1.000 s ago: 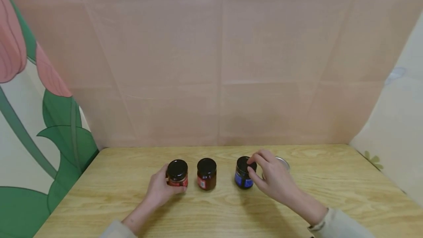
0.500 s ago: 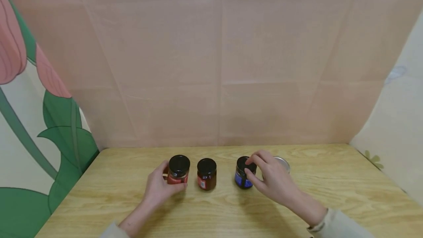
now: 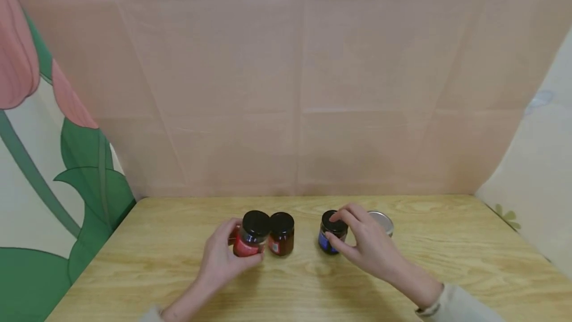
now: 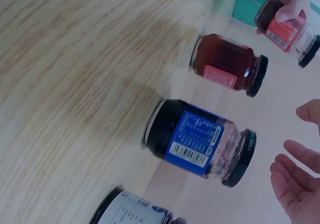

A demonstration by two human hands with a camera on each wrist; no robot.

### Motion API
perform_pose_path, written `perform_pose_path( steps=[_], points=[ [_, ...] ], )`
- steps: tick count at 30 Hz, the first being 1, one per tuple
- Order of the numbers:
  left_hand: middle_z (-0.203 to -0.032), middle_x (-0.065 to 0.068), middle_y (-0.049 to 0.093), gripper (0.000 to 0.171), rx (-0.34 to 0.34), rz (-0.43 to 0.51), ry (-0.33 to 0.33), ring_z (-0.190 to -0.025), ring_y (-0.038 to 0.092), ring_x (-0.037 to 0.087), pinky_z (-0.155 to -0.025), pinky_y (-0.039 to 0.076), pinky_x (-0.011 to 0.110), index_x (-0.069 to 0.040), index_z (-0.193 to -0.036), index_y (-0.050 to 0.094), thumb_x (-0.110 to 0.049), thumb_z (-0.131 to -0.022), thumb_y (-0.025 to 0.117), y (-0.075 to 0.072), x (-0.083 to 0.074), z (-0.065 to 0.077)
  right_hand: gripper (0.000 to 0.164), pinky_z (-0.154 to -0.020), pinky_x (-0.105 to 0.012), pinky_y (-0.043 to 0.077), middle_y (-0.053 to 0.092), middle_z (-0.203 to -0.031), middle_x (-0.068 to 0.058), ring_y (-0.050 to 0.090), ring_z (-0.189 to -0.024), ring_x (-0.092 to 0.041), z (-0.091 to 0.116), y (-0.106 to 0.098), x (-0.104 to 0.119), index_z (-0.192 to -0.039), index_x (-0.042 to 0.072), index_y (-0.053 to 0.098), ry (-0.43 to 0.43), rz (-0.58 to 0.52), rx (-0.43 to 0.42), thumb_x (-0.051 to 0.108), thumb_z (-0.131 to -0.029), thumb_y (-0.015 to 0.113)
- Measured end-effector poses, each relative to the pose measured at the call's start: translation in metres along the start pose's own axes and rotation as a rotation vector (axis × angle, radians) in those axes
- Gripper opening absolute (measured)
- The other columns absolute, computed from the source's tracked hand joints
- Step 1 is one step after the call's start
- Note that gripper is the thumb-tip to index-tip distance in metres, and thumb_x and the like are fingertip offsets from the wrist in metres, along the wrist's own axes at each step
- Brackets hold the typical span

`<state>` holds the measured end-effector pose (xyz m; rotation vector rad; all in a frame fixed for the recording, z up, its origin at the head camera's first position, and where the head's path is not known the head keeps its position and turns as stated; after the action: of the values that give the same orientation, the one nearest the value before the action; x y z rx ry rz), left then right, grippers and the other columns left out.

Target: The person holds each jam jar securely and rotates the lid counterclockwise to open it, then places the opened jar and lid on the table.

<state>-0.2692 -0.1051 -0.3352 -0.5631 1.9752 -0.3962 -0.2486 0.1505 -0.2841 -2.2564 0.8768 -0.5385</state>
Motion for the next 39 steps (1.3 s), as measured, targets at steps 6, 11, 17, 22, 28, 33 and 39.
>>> perform_pose_path(
  steps=[6, 11, 17, 22, 28, 33, 39],
  points=[
    [-0.093, -0.008, 0.059, 0.057, 0.004, 0.022, 0.039, -0.081, 0.056, 0.007, -0.068, 0.051, 0.022, -0.019, -0.102, 0.063, -0.015, -0.052, 0.089, 0.005, -0.014, 0.006, 0.026, -0.072, -0.026, 0.049, 0.060, -0.097, 0.004, 0.059, -0.086, -0.011, 0.000, 0.000, 0.007, -0.100, 0.010, 0.066, 0.032, -0.054, 0.003, 0.021, -0.079, 0.077],
    [-0.092, -0.012, 0.056, 0.058, 0.009, -0.032, 0.059, -0.081, 0.055, 0.004, -0.069, 0.050, 0.023, -0.021, -0.103, 0.064, -0.020, -0.051, 0.091, 0.010, -0.023, 0.011, 0.024, -0.069, -0.022, 0.047, 0.059, -0.095, 0.005, 0.056, -0.084, -0.009, -0.001, 0.000, 0.013, -0.102, 0.012, 0.066, 0.051, -0.089, 0.008, 0.022, -0.082, 0.075],
    [-0.092, -0.013, 0.055, 0.060, 0.020, -0.042, 0.059, -0.083, 0.056, 0.005, -0.071, 0.051, 0.024, -0.024, -0.104, 0.064, -0.021, -0.051, 0.092, 0.016, -0.029, 0.015, 0.022, -0.070, -0.024, 0.048, 0.059, -0.099, 0.010, 0.057, -0.086, -0.008, -0.002, 0.005, 0.014, -0.106, 0.013, 0.066, 0.108, -0.140, 0.047, 0.025, -0.087, 0.070],
    [-0.093, -0.011, 0.054, 0.058, 0.046, -0.040, 0.061, -0.085, 0.056, 0.008, -0.070, 0.050, 0.023, -0.028, -0.104, 0.064, -0.023, -0.053, 0.091, 0.022, -0.034, 0.015, 0.024, -0.073, -0.025, 0.050, 0.056, -0.095, 0.014, 0.056, -0.085, -0.003, -0.003, 0.013, 0.011, -0.108, 0.015, 0.066, 0.210, -0.168, 0.119, 0.032, -0.091, 0.065],
    [-0.092, -0.011, 0.051, 0.058, 0.063, -0.099, 0.120, -0.082, 0.056, 0.008, -0.067, 0.050, 0.022, -0.026, -0.107, 0.065, -0.022, -0.054, 0.089, 0.029, -0.044, 0.018, 0.016, -0.066, -0.022, 0.047, 0.051, -0.081, 0.014, 0.051, -0.073, -0.002, -0.004, 0.018, 0.009, -0.092, 0.022, 0.062, 0.321, -0.236, 0.153, 0.038, -0.089, 0.066],
    [-0.092, -0.012, 0.049, 0.060, 0.074, -0.156, 0.159, -0.078, 0.055, 0.005, -0.065, 0.050, 0.021, -0.026, -0.110, 0.063, -0.025, -0.055, 0.088, 0.035, -0.053, 0.022, 0.022, -0.056, -0.020, 0.043, 0.052, -0.070, 0.014, 0.048, -0.062, -0.001, -0.004, 0.025, 0.010, -0.089, 0.022, 0.062, 0.416, -0.275, 0.226, 0.043, -0.088, 0.066],
    [-0.090, -0.011, 0.048, 0.060, 0.047, -0.225, 0.217, -0.074, 0.052, 0.004, -0.060, 0.045, 0.021, -0.029, -0.110, 0.063, -0.028, -0.055, 0.086, 0.039, -0.065, 0.023, 0.035, -0.052, -0.022, 0.042, 0.059, -0.063, 0.012, 0.053, -0.058, -0.002, 0.002, 0.032, 0.005, -0.087, 0.019, 0.065, 0.604, -0.303, 0.324, 0.054, -0.087, 0.060]
  ],
)
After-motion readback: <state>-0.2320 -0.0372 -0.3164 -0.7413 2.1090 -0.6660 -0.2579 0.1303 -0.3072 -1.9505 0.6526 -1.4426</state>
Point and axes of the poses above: each hand's wrist, its own z-axis away from the middle knuckle, its own y-axis out of the palm, x = y × z, the point moved 9 cm from there along -z, towards the middle knuckle
